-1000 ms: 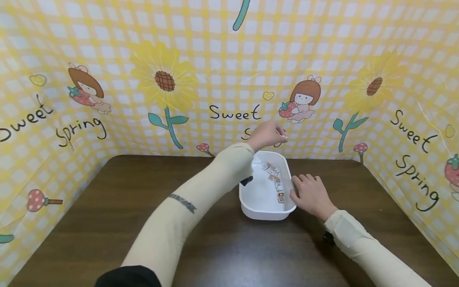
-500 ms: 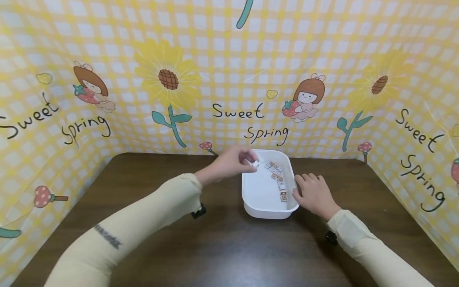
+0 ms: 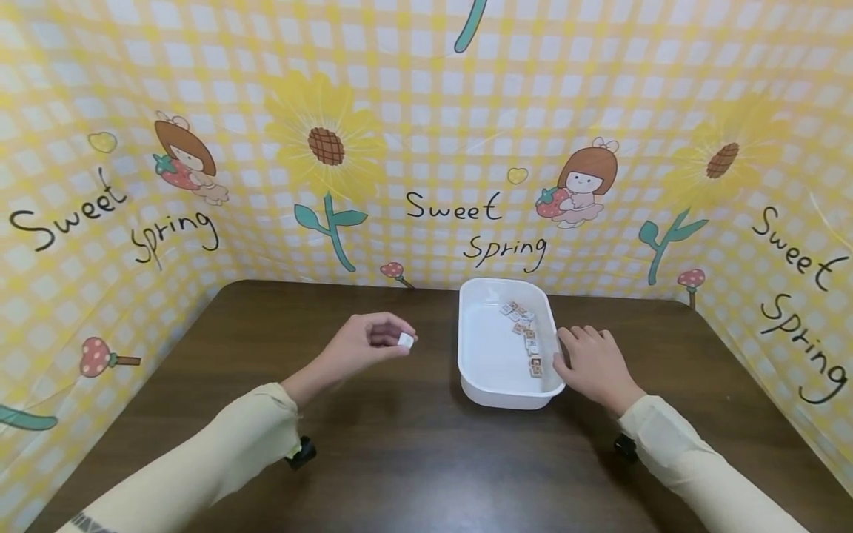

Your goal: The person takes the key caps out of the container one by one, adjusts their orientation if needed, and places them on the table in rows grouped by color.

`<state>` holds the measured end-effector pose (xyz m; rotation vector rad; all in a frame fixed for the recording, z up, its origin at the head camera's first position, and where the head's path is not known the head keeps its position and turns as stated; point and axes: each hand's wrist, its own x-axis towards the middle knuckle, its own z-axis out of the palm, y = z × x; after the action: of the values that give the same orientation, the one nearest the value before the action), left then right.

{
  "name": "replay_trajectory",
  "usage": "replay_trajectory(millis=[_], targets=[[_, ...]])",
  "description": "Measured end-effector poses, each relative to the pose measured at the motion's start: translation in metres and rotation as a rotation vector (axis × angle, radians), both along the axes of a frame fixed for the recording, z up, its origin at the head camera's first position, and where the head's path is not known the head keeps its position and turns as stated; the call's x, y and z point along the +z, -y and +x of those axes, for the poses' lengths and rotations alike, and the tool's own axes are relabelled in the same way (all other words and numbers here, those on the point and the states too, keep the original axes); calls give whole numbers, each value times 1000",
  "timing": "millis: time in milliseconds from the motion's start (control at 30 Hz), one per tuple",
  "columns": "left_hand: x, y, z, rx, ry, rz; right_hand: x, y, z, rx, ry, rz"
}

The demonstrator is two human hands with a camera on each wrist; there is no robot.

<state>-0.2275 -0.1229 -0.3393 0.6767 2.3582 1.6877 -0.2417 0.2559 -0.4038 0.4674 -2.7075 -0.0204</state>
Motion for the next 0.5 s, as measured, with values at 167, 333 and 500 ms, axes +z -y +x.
replay_trajectory(millis=[167,333,500], targets=[[-16,19,0,76,36,-27,0,0,0,-11,19,4],[-40,46,-9,171,25,-109,1,1,1,-19,27,0],[-63,77,-23,261,19,-229,4,2,3,-16,34,-2]])
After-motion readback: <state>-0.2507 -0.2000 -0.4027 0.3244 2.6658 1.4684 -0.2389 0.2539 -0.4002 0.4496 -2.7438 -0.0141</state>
